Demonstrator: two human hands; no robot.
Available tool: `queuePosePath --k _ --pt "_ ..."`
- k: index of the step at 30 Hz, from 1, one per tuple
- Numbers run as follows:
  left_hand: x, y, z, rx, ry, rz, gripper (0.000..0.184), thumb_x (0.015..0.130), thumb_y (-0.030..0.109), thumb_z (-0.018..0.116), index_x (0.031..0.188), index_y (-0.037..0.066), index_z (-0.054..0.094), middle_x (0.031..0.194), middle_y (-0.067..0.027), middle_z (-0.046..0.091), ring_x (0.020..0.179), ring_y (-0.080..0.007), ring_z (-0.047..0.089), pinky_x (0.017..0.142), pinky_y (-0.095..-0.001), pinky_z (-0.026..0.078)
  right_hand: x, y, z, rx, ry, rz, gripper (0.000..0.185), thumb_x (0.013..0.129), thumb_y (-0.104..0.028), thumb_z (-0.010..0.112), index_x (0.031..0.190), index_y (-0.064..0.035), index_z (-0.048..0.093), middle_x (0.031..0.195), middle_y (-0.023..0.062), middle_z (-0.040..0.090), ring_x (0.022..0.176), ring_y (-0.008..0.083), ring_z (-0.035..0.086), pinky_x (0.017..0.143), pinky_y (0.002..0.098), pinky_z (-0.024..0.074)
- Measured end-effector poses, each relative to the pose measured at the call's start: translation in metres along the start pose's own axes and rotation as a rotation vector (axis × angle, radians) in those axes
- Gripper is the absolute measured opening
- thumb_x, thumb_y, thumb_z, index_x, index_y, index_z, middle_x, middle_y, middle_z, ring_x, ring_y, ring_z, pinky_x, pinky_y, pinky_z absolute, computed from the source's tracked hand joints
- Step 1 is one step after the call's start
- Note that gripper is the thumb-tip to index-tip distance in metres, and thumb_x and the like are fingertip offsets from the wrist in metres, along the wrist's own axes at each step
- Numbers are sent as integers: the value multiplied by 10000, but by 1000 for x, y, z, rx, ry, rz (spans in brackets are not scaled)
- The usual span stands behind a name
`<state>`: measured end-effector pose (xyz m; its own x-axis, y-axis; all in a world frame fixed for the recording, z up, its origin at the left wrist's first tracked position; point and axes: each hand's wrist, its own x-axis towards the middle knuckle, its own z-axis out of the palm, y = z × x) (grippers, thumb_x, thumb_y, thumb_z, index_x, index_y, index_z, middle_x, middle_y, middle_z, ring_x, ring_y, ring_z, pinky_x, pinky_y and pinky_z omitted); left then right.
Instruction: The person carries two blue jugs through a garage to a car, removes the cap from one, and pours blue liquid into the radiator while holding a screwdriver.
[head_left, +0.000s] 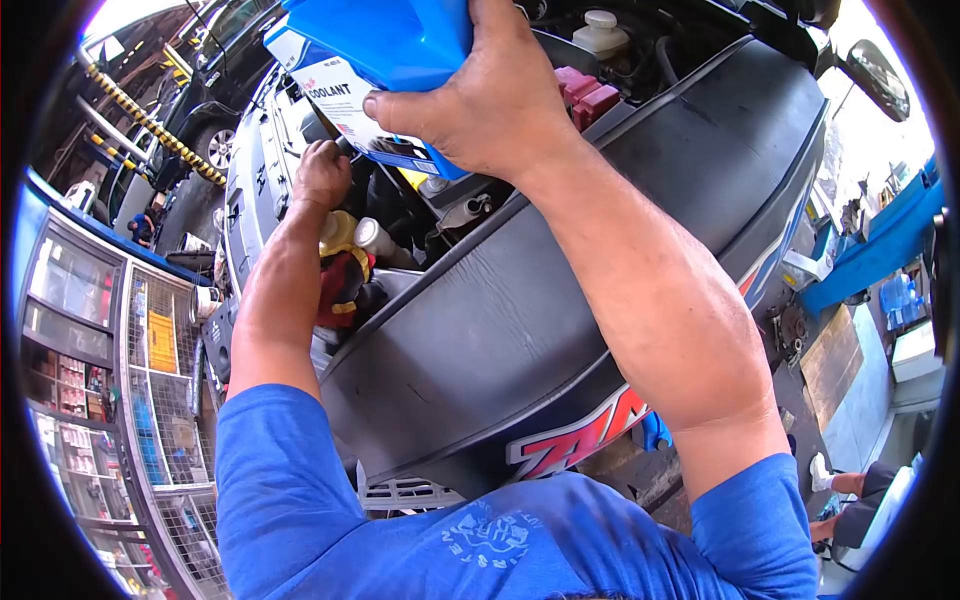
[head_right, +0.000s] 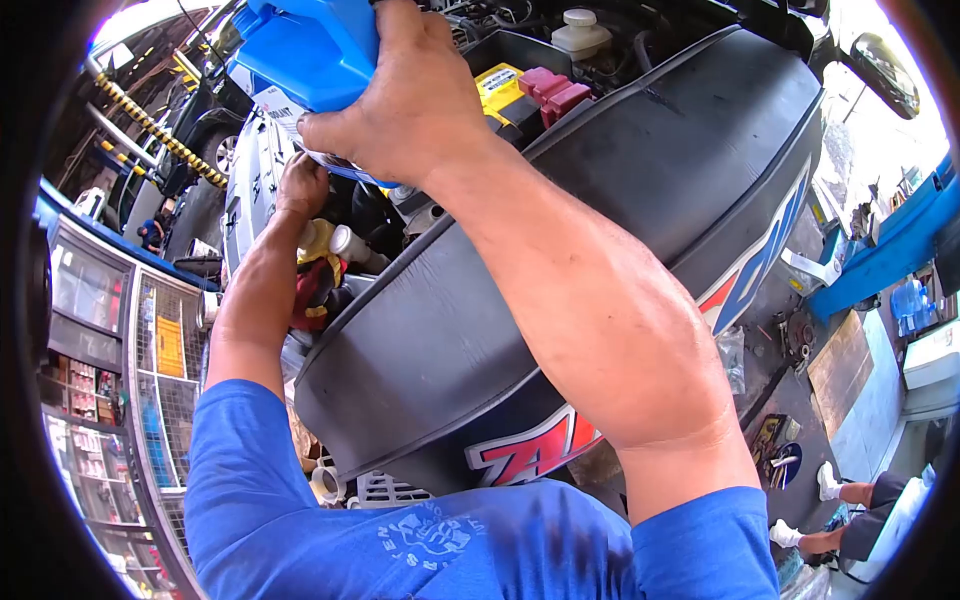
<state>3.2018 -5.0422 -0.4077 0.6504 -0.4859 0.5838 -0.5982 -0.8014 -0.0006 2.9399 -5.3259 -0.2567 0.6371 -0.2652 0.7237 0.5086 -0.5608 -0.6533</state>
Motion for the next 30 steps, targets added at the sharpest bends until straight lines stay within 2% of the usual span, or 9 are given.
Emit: queuePosePath --k 1,9,13,16,20,23,25,27,30 --pt "0 3 -1 35 -32 -46 223 863 187 575 983 23 667 1068 -191 651 1107 -382 588 997 -466 471 1 6 4 1 9 -9 786 667 -381 841 1217 55 488 1207 299 564 1144 429 571 991 469 477" --pt "9 47 -23 212 -179 -428 392 922 316 527 1159 53 695 1221 -193 656 1219 -365 581 1065 -454 447 3 13 10 20 59 -27 777 684 -368 823 1244 35 464 1205 298 558 1147 445 561 996 483 475" --pt "16 84 -47 226 -274 -594 479 944 423 524 1230 79 694 1283 -219 647 1244 -367 596 1057 -451 463 2 10 7 -12 32 31 793 688 -363 817 1266 31 442 1222 291 543 1162 448 553 1005 488 474" --pt "25 90 -53 286 -408 -659 496 938 430 531 1250 78 690 1272 -220 665 1251 -367 604 1051 -444 474 1 9 7 -28 22 17 806 691 -372 811 1278 26 428 1233 287 534 1170 450 548 1013 487 474" --pt "34 79 -53 359 -478 -517 492 932 441 544 1239 90 700 1207 -178 714 1174 -324 668 978 -423 528 5 10 4 -26 -27 48 800 691 -380 812 1271 15 426 1243 292 523 1180 452 538 1024 488 469" --pt "57 68 -60 92 -863 -444 399 960 358 556 1245 119 701 1168 -150 730 1113 -330 683 952 -442 527 6 10 5 33 -1 57 788 689 -381 816 1256 8 431 1241 295 517 1187 452 533 1030 493 465" --pt "62 37 -41 202 -1006 -254 342 966 264 581 1253 114 691 1185 -156 718 1110 -361 660 971 -464 509 6 8 -1 30 -31 93 788 687 -389 817 1250 6 432 1241 295 514 1181 453 537 1026 497 468" --pt "49 32 -53 241 -867 -121 338 950 246 597 1241 103 693 1206 -166 706 1131 -361 651 974 -456 509 6 8 -1 20 -40 95 792 686 -397 816 1249 4 431 1240 294 513 1176 453 542 1021 499 471" --pt "47 41 -64 261 -801 -72 378 928 275 627 1264 108 678 1259 -186 678 1174 -371 627 1001 -447 497 6 10 4 9 -38 105 808 683 -408 813 1260 2 423 1246 296 505 1178 457 541 1019 502 473"
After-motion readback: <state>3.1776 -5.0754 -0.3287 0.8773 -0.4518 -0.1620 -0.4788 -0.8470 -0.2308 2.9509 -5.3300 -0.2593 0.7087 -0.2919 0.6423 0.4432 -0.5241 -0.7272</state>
